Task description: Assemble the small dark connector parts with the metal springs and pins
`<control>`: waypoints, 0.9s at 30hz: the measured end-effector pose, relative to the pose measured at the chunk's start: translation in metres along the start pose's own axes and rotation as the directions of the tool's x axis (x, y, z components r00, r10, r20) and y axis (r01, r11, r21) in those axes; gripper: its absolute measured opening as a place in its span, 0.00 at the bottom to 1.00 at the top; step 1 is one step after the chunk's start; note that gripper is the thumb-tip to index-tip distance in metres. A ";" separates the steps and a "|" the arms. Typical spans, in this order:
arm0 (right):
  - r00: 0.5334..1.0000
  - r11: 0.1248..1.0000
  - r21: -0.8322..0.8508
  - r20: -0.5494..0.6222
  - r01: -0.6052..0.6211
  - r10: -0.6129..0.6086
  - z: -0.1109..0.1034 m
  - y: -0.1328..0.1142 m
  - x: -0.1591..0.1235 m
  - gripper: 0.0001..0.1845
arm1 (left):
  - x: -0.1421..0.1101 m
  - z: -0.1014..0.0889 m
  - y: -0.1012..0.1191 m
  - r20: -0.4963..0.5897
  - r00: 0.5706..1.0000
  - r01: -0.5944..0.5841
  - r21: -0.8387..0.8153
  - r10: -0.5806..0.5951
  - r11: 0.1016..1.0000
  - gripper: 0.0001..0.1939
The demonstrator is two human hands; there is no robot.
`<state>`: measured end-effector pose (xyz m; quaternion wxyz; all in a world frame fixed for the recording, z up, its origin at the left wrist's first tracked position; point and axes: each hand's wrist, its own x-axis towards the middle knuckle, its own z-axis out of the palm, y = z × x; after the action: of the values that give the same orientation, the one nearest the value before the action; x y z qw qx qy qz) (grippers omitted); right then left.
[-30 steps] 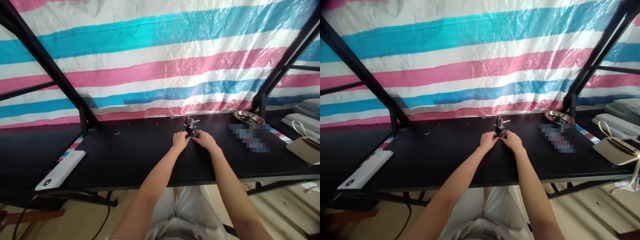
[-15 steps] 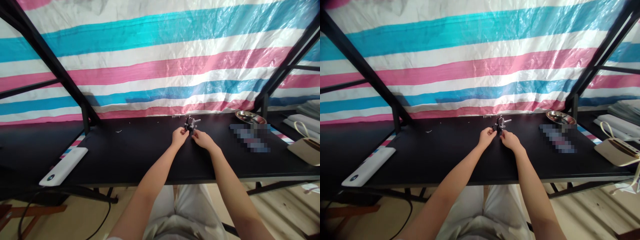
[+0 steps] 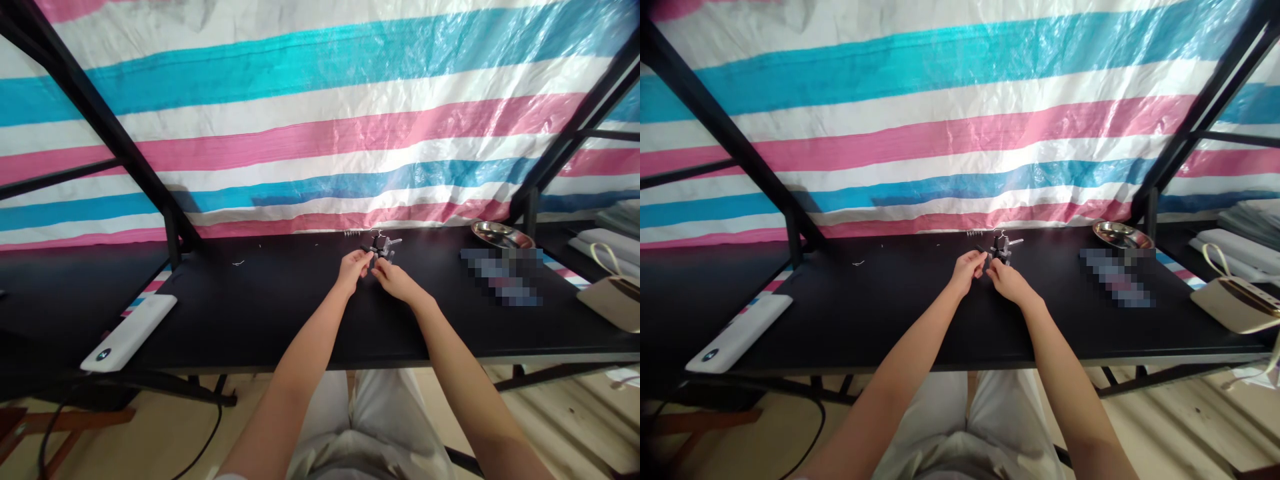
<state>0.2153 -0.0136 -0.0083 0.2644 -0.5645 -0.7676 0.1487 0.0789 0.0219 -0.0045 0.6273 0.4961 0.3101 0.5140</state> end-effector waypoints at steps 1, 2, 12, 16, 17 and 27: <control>1.000 1.000 -0.002 0.002 0.000 0.000 0.000 0.000 0.000 0.06 | 0.000 0.000 0.000 -0.001 1.000 0.000 -0.001 0.000 1.000 0.21; 1.000 1.000 -0.002 0.007 0.001 -0.001 0.000 -0.001 0.000 0.06 | 0.000 0.000 0.000 -0.003 1.000 -0.001 0.000 0.001 1.000 0.21; 0.999 1.000 0.018 0.038 0.010 -0.010 0.002 0.002 -0.001 0.06 | 0.000 -0.005 0.003 -0.006 0.999 -0.030 0.207 0.032 0.978 0.16; 1.000 0.999 0.035 -0.016 0.023 -0.023 -0.001 -0.002 -0.002 0.07 | 0.000 -0.006 0.007 0.000 0.998 -0.058 0.249 0.059 0.967 0.15; 0.999 0.999 0.045 -0.047 0.026 -0.024 -0.002 -0.003 -0.003 0.07 | 0.000 -0.006 0.008 -0.001 0.998 -0.060 0.245 0.062 0.968 0.15; 0.937 0.990 0.137 -0.348 0.039 0.011 0.000 -0.002 -0.001 0.14 | 0.004 -0.014 0.007 -0.021 0.996 -0.088 0.119 0.091 0.989 0.17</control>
<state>0.2133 -0.0151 -0.0075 0.4364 -0.5562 -0.7003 0.0987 0.0650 0.0300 -0.0015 0.5689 0.5392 0.3256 0.5288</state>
